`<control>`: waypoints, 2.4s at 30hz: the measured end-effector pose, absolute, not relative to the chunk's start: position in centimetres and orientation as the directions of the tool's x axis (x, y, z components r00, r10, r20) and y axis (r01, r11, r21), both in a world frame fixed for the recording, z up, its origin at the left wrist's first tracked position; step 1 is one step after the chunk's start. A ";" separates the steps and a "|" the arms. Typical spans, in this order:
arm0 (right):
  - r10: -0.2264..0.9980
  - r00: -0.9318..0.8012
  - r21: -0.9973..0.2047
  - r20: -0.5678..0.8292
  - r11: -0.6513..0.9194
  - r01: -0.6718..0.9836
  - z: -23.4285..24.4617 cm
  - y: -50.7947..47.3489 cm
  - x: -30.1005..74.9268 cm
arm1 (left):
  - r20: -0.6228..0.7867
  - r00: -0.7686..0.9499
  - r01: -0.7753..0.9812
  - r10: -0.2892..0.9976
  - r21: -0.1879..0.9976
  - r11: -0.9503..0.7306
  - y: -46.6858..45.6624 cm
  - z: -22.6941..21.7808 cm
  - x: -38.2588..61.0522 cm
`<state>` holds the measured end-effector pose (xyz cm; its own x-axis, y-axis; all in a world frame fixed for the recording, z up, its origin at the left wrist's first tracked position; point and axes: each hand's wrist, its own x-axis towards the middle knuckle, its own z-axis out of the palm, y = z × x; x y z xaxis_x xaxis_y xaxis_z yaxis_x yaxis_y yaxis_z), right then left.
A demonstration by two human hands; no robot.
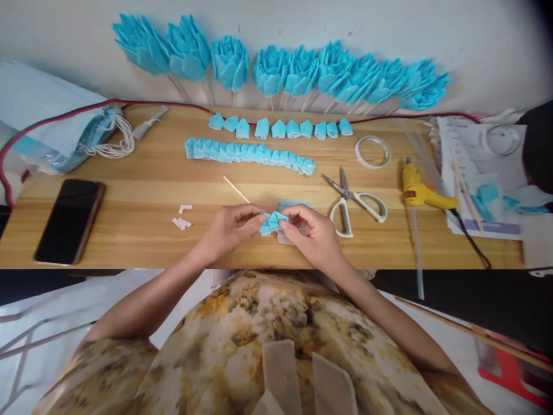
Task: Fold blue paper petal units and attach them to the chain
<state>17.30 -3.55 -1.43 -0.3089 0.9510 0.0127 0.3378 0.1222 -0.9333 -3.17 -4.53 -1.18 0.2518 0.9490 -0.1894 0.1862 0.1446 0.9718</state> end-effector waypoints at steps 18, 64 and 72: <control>0.932 -0.342 -0.973 -0.118 -0.041 0.226 -1.1 -2.5 17.5 | -0.120 0.279 0.145 0.953 0.986 0.082 -4.4 -1.4 -3.1; 0.829 -0.308 -0.854 0.468 0.513 0.085 -2.3 -2.4 19.3 | 0.496 -0.032 0.957 0.868 0.266 -0.117 -9.2 -2.9 -11.4; 0.828 -0.316 -0.815 0.463 0.538 0.216 -2.2 -2.6 19.5 | 0.474 -0.035 0.912 0.880 0.376 -0.166 -8.9 -2.6 -10.8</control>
<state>19.47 -2.61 -2.23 -0.3163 0.8278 0.4633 0.2160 0.5384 -0.8145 -10.76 -8.93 -2.58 -0.0350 0.8800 0.4737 0.9116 -0.1662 0.3760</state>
